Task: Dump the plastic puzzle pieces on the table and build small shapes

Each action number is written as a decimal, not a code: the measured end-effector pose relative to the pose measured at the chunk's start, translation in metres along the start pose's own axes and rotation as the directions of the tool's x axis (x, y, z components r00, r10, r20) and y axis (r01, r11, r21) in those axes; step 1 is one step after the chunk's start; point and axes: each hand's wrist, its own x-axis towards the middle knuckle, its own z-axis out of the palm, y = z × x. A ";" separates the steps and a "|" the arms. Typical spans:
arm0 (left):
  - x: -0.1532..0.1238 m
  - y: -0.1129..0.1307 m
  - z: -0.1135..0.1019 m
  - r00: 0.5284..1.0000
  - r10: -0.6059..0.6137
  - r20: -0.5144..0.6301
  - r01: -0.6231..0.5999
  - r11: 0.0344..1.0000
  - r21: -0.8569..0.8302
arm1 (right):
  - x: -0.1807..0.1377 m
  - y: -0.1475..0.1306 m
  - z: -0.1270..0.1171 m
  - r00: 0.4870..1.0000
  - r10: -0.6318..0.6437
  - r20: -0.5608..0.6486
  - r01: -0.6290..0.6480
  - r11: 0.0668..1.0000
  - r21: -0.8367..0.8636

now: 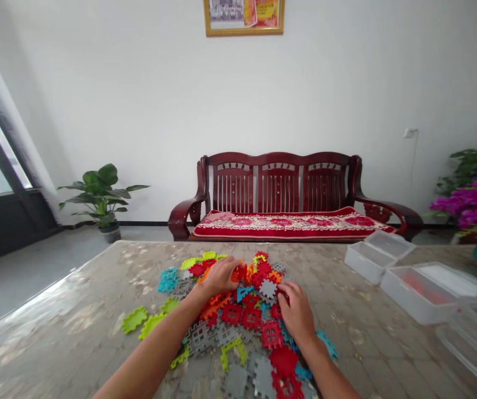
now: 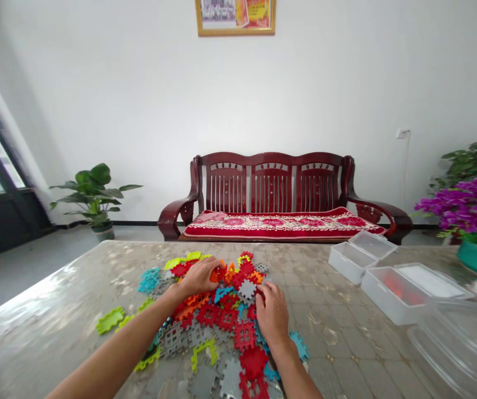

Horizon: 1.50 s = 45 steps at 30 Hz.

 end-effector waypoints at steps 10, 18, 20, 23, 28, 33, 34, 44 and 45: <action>-0.049 0.016 -0.015 0.992 0.122 -0.042 -0.125 0.989 -0.074 | 0.001 0.010 0.006 0.998 -0.012 -0.065 0.012 1.000 -0.007; -0.099 0.052 0.002 0.955 0.293 -0.037 -0.294 0.955 -0.026 | 0.011 0.029 0.004 0.998 0.044 -0.039 -0.050 0.986 -0.159; -0.114 0.064 0.011 0.929 0.367 0.035 -0.365 0.929 -0.056 | 0.016 0.036 0.005 0.995 0.100 -0.011 -0.100 0.978 -0.184; -0.130 0.078 0.026 0.915 0.398 0.070 -0.392 0.916 -0.087 | 0.027 0.043 0.009 0.990 0.140 0.034 -0.128 0.964 -0.233; -0.130 0.093 0.049 0.959 0.282 0.043 -0.276 0.955 -0.108 | 0.041 0.037 0.009 0.978 0.096 0.183 -0.043 0.961 -0.272; -0.118 0.108 0.064 0.987 0.156 0.031 -0.150 0.980 -0.131 | 0.036 0.017 0.004 0.972 0.052 0.231 0.015 0.961 -0.277; -0.116 0.110 0.066 0.990 0.139 0.025 -0.135 0.981 -0.138 | 0.034 0.014 0.003 0.972 0.042 0.229 0.023 0.962 -0.271; -0.092 0.136 0.084 1.000 -0.023 -0.012 0.021 0.983 -0.185 | 0.028 -0.012 -0.009 0.928 0.118 0.353 -0.047 0.978 -0.204; -0.091 0.139 0.084 0.999 -0.039 -0.016 0.035 0.981 -0.190 | 0.027 -0.015 -0.009 0.924 0.133 0.358 -0.057 0.975 -0.214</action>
